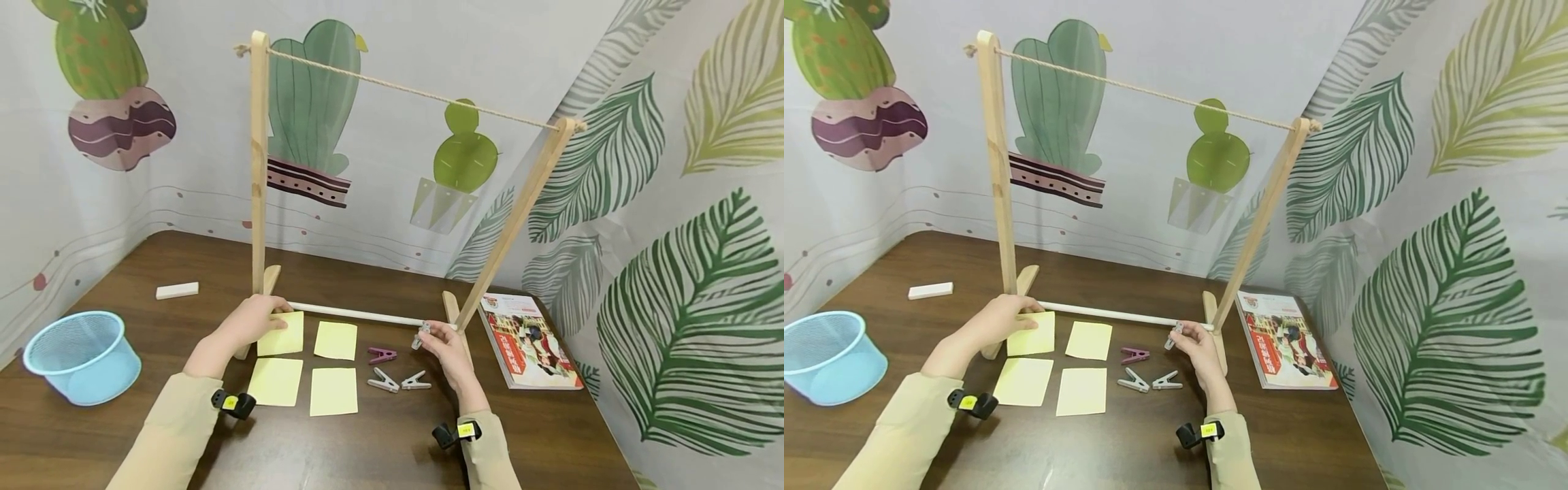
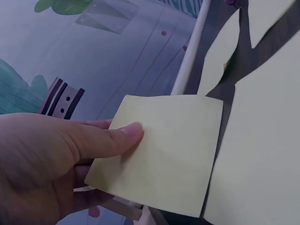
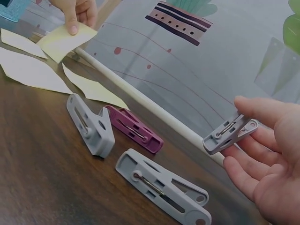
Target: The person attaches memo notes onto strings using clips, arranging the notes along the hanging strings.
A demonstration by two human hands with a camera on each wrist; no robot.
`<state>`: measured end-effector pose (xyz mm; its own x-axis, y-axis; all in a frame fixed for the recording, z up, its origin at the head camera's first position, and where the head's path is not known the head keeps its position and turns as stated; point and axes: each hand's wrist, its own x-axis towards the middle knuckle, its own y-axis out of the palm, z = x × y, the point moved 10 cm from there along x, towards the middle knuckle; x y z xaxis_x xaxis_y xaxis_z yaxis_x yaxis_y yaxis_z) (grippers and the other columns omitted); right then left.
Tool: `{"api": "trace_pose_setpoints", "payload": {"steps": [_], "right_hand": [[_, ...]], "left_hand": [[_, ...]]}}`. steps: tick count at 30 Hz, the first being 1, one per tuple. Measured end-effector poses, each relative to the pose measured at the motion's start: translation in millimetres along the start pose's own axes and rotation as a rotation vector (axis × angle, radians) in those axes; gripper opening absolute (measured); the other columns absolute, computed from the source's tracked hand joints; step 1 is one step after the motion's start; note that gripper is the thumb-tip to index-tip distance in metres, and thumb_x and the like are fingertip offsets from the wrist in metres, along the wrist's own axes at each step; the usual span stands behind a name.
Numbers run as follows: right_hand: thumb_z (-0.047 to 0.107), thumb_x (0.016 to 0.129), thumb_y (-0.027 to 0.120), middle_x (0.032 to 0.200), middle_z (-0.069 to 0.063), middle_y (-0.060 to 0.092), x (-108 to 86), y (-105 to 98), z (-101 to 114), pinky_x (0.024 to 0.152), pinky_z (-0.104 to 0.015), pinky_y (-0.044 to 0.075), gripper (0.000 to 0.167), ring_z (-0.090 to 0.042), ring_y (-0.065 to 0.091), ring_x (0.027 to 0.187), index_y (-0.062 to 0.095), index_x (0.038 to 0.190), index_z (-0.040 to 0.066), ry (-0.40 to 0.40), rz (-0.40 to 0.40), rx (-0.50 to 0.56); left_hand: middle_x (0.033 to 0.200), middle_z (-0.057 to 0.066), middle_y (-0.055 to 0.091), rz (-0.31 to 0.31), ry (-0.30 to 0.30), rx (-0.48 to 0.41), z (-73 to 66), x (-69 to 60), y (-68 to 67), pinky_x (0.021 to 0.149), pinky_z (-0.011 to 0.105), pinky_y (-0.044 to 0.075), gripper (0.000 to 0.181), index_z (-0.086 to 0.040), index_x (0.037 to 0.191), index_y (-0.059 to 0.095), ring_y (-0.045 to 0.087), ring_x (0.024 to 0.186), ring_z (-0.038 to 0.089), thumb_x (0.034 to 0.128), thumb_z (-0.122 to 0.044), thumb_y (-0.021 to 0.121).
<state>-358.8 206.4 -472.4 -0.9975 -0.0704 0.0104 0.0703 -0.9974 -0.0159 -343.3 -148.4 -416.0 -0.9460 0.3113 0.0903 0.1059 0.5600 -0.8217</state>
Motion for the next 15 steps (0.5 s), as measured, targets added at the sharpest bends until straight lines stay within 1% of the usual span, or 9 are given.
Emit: {"api": "trace_pose_setpoints", "payload": {"steps": [4,7,12,15], "right_hand": [[-0.005,0.091,0.059,0.092,0.004,0.060,0.6,2.4,3.5,0.079,-0.018,0.052,0.035,-0.004,0.062,0.084,0.048,0.122,-0.017,-0.017,0.000,-0.001],[-0.004,0.091,0.060,0.090,0.005,0.061,1.2,2.4,5.3,0.079,-0.018,0.052,0.034,-0.004,0.063,0.084,0.049,0.120,-0.016,-0.021,-0.008,0.004],[-0.001,0.094,0.059,0.091,0.004,0.060,1.2,4.0,6.4,0.078,-0.018,0.052,0.035,-0.004,0.062,0.083,0.048,0.123,-0.016,-0.005,-0.007,0.008],[0.000,0.094,0.059,0.091,0.004,0.059,0.5,6.6,8.8,0.079,-0.018,0.052,0.037,-0.004,0.061,0.083,0.048,0.125,-0.017,-0.017,-0.001,-0.012]], "left_hand": [[0.102,0.015,0.071,-0.014,0.010,-0.008,-1.9,-1.3,-6.2,0.078,0.044,0.055,0.025,0.000,0.112,0.069,0.066,0.094,0.031,0.0889,-0.009,0.070],[0.103,0.016,0.072,-0.020,0.024,-0.003,-5.2,-1.8,-9.9,0.078,0.044,0.055,0.024,0.001,0.111,0.070,0.067,0.095,0.033,0.0890,-0.010,0.070],[0.103,0.016,0.073,-0.033,0.034,0.007,-8.1,-1.9,-12.3,0.081,0.047,0.054,0.020,0.000,0.107,0.072,0.067,0.097,0.034,0.0889,-0.009,0.070],[0.102,0.015,0.073,-0.055,0.029,0.007,-8.3,-2.2,-12.6,0.081,0.047,0.054,0.018,-0.001,0.104,0.073,0.068,0.096,0.033,0.0888,-0.009,0.070]]}}
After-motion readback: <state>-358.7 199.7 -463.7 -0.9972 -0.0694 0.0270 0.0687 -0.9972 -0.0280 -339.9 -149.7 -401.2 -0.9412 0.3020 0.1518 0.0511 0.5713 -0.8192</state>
